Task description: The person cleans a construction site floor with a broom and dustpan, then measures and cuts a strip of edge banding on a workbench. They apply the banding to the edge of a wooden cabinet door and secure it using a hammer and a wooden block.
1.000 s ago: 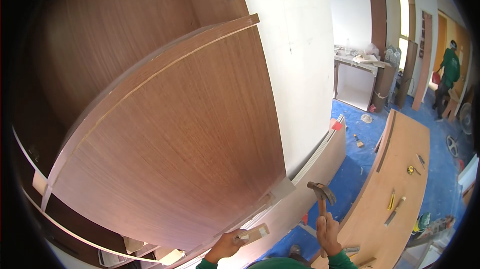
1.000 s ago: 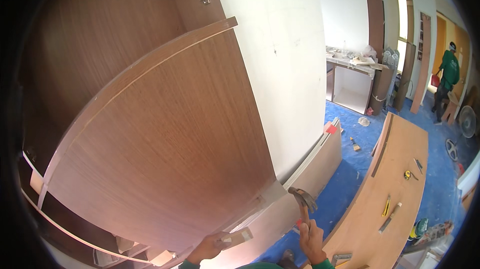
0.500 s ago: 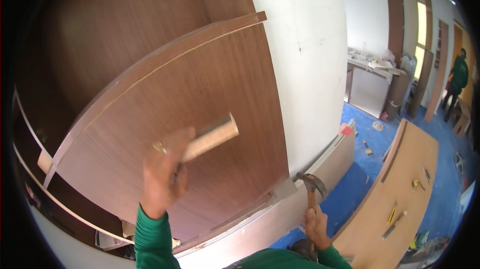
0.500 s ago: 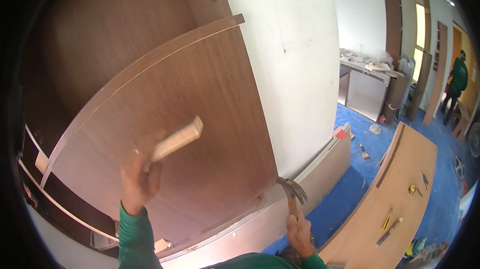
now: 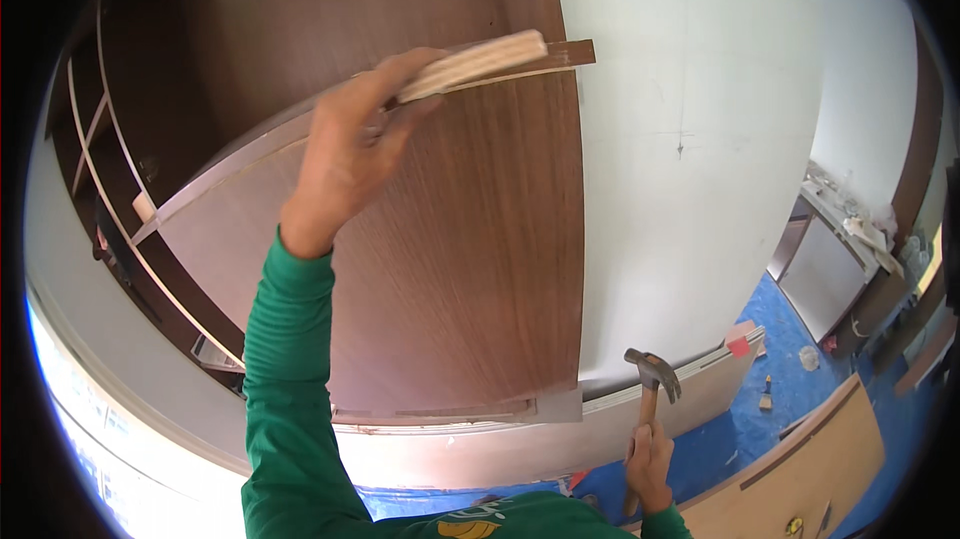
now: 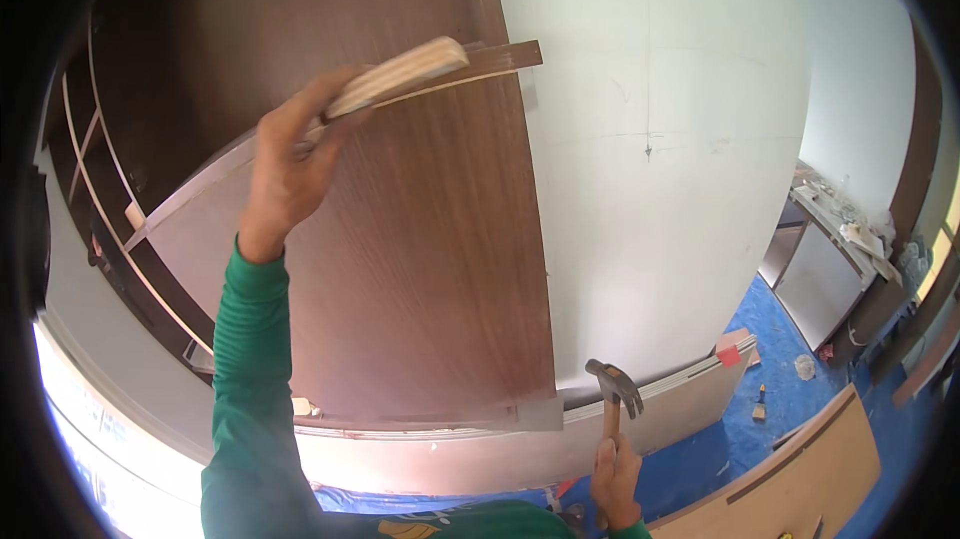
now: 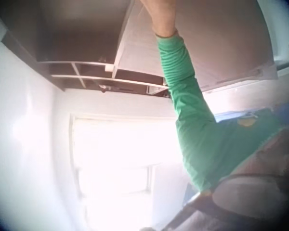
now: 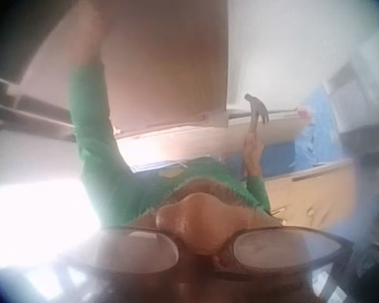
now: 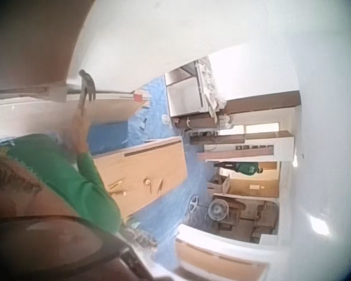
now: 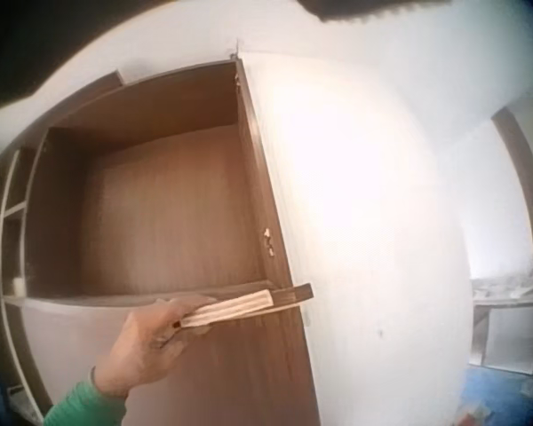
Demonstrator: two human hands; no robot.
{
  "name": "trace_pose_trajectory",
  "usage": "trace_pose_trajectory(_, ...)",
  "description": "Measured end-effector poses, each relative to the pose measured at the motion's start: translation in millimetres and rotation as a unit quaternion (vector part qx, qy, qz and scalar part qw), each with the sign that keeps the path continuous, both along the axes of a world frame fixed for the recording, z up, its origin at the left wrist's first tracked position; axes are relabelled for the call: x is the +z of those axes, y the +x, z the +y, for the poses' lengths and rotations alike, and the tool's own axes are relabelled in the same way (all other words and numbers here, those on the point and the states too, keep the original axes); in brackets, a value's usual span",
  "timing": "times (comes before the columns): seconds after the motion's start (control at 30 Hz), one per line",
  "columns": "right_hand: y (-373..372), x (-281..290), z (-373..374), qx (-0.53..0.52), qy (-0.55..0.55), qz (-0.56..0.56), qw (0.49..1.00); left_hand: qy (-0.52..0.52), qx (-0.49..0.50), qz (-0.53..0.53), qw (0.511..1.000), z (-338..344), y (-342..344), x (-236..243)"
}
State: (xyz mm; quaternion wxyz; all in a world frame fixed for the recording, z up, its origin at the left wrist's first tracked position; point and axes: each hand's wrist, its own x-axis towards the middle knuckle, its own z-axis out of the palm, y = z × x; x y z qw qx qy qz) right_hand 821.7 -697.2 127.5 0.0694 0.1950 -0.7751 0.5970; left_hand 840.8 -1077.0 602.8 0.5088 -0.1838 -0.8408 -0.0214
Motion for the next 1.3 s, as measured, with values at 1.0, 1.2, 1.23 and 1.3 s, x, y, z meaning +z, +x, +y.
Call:
trace_pose_trajectory(1.0, -123.5, 295.1, -142.5, -0.010, -0.132, 0.347, 0.928, -0.135, -0.008, 0.052, 0.989, -13.0, -79.1, -11.0)
trace_pose_trajectory(1.2, -132.2, 295.0, -158.7, -0.034, -0.119, 0.377, 0.918, -0.140, 0.006, 0.045, 0.989, -16.3, -71.2, -7.2)
trace_pose_trajectory(1.23, -129.8, 291.5, -157.9, -0.031, -0.143, 0.384, 0.912, -0.144, 0.003, 0.042, 0.989, -15.2, -72.4, -8.7)
trace_pose_trajectory(1.3, -141.5, 300.0, -164.1, -0.039, -0.113, 0.364, 0.924, -0.149, -0.003, 0.068, 0.986, -13.9, -72.1, -4.5)
